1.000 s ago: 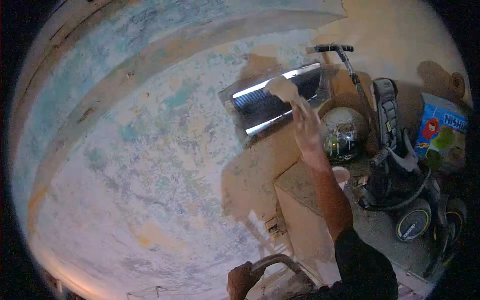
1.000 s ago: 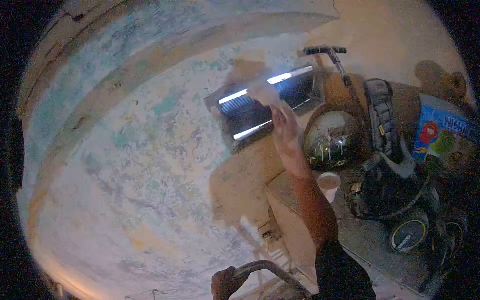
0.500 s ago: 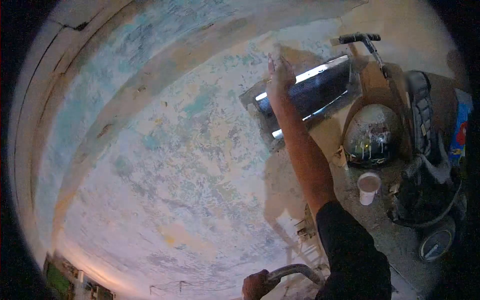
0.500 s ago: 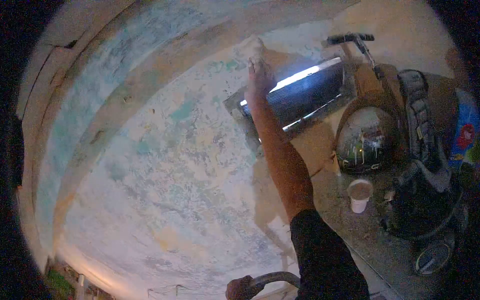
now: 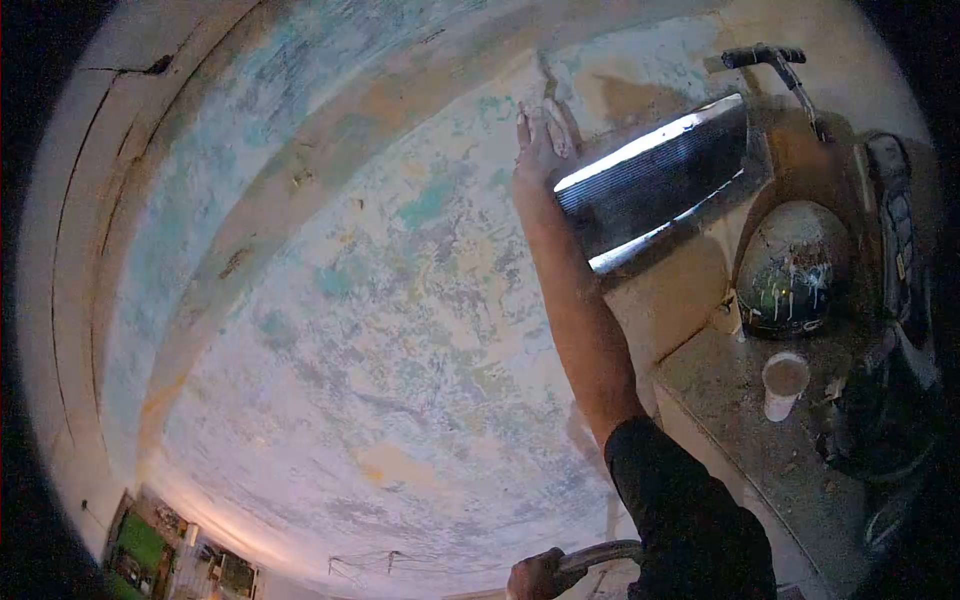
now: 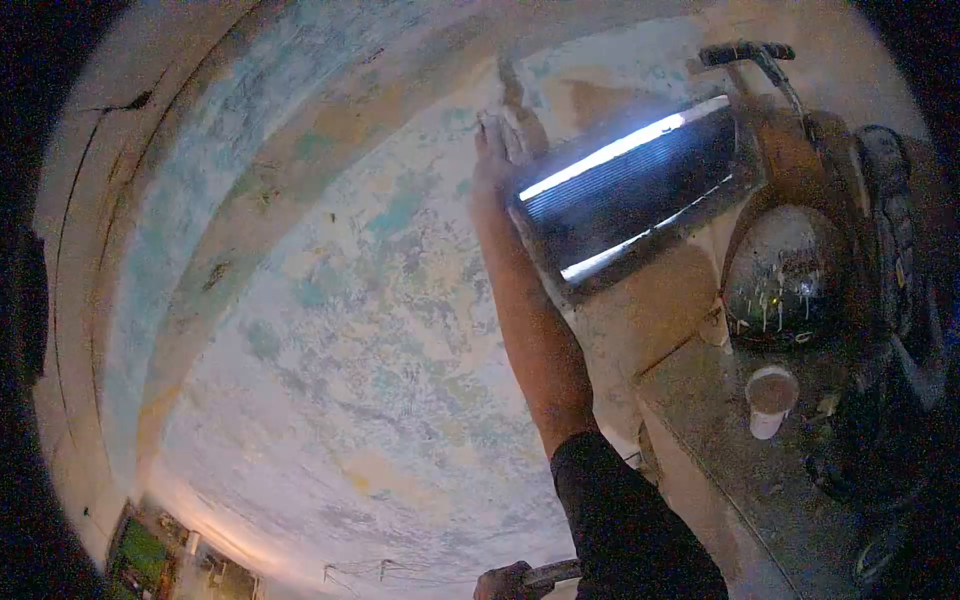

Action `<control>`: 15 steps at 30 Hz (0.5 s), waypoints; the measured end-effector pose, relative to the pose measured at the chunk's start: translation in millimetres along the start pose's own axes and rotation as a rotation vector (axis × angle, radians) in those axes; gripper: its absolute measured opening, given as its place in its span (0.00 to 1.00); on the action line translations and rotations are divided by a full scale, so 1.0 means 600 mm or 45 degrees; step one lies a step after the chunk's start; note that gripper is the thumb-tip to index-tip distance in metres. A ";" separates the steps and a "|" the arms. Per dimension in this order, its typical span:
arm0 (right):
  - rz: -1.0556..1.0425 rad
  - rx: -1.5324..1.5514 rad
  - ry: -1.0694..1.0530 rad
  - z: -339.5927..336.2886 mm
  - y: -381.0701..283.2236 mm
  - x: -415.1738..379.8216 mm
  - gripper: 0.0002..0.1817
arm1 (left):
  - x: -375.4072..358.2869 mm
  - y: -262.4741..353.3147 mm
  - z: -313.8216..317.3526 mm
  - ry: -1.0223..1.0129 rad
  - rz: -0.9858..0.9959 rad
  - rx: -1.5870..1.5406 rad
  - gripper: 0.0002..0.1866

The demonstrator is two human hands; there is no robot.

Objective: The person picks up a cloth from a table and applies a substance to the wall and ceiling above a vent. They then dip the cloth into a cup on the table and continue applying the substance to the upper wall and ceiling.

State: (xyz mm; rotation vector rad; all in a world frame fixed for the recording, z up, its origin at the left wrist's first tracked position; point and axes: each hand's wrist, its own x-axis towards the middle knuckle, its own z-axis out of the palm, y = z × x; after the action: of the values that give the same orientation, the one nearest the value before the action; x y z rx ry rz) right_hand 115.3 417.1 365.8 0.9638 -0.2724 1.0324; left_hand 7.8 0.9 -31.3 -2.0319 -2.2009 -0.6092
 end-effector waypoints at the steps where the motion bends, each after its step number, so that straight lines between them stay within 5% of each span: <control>1: -0.091 -0.315 0.202 0.041 -0.002 -0.026 0.20 | 0.006 0.005 -0.009 -0.028 -0.018 -0.048 0.22; 5: 0.012 -0.565 0.270 0.054 0.023 -0.066 0.21 | 0.015 0.025 -0.034 -0.034 -0.008 -0.132 0.21; 9: -0.026 -0.266 0.088 0.031 0.071 -0.101 0.21 | 0.017 0.019 -0.036 -0.095 -0.086 -0.253 0.21; 12: -0.130 -0.718 0.074 0.044 0.097 -0.131 0.18 | 0.019 0.025 -0.044 -0.080 -0.046 -0.220 0.21; 15: 0.098 -0.642 0.139 0.077 0.092 -0.171 0.17 | 0.022 0.035 -0.055 -0.082 -0.030 -0.232 0.21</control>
State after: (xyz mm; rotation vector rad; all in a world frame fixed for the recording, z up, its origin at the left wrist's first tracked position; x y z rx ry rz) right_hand 27.0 328.1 360.8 0.4435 -0.4558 1.0162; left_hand 20.1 2.7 8.2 -2.1425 -2.2848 -0.7839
